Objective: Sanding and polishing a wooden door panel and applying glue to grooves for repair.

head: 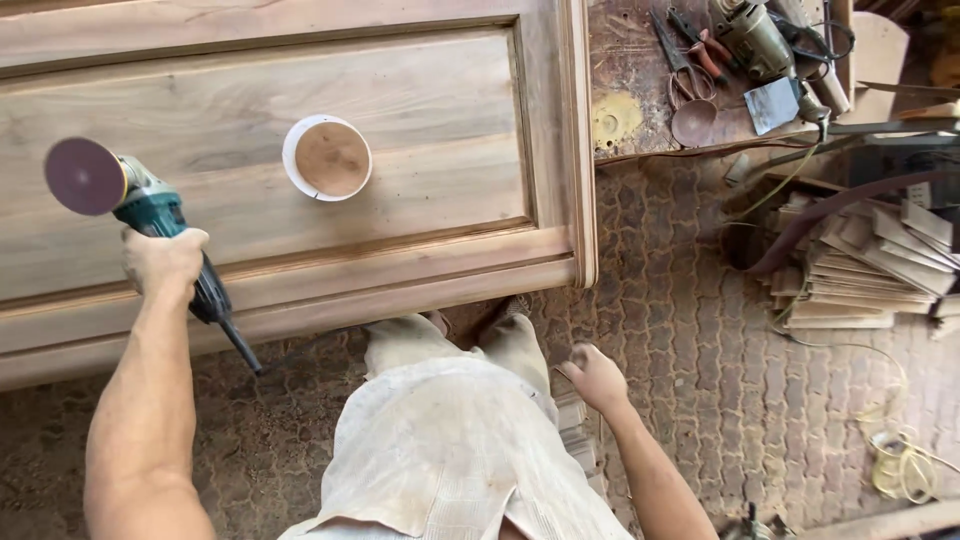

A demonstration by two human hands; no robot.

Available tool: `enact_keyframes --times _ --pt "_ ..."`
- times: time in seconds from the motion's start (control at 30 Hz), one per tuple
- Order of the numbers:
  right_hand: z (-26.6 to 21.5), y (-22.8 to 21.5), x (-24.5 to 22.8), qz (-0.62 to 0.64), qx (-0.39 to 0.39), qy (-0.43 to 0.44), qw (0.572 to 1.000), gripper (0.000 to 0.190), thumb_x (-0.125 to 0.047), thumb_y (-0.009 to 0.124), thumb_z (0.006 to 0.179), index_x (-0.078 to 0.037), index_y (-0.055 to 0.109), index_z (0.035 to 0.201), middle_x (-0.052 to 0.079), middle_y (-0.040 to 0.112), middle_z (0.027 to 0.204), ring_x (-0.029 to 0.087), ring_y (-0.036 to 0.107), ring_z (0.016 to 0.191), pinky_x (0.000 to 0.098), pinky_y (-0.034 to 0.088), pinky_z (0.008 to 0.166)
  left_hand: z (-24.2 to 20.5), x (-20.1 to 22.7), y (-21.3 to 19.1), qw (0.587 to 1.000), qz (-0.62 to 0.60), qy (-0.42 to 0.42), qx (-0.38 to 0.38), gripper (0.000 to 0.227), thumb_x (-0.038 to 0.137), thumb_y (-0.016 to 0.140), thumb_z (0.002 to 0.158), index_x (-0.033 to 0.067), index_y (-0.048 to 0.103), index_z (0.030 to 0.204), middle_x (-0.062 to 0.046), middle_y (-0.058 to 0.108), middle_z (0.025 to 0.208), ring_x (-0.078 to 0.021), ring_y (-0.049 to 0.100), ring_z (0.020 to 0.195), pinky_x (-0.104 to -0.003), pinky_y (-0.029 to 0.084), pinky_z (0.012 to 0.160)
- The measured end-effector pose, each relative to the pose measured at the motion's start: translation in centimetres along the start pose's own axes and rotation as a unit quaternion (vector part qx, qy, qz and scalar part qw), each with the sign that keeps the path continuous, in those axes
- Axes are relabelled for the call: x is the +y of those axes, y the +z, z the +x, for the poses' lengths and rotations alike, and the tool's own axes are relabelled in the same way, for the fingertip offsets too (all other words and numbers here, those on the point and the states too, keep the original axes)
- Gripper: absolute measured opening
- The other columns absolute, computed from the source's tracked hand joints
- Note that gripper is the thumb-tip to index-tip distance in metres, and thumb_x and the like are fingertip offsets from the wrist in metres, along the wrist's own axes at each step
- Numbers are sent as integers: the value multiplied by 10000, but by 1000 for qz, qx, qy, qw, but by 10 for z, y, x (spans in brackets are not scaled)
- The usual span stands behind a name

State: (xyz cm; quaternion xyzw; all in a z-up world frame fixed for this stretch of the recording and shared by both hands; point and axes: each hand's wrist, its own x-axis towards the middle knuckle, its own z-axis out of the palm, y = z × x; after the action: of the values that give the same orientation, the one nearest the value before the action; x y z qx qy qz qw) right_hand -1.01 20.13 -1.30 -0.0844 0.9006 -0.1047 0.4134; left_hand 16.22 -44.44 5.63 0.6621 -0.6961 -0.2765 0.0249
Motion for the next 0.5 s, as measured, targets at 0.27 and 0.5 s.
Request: enact_keyframes --times 0.27,0.5 --pt "-33 21 -25 40 -118 179 976 487 -333 695 927 -126 636 1363 43 768 1084 97 692 714 233 622 697 45 -10 27 980 179 82 -2 544 471 691 946 -20 585 1153 -225 678 906 -437 689 772 -563 525 803" --pt "0 20 -30 17 -97 49 994 446 -342 672 902 -190 660 1321 81 756 1186 276 718 1090 427 588 979 0 -41 36 974 85 164 129 505 425 781 965 -41 669 1124 -261 644 1085 -447 611 915 -573 507 758"
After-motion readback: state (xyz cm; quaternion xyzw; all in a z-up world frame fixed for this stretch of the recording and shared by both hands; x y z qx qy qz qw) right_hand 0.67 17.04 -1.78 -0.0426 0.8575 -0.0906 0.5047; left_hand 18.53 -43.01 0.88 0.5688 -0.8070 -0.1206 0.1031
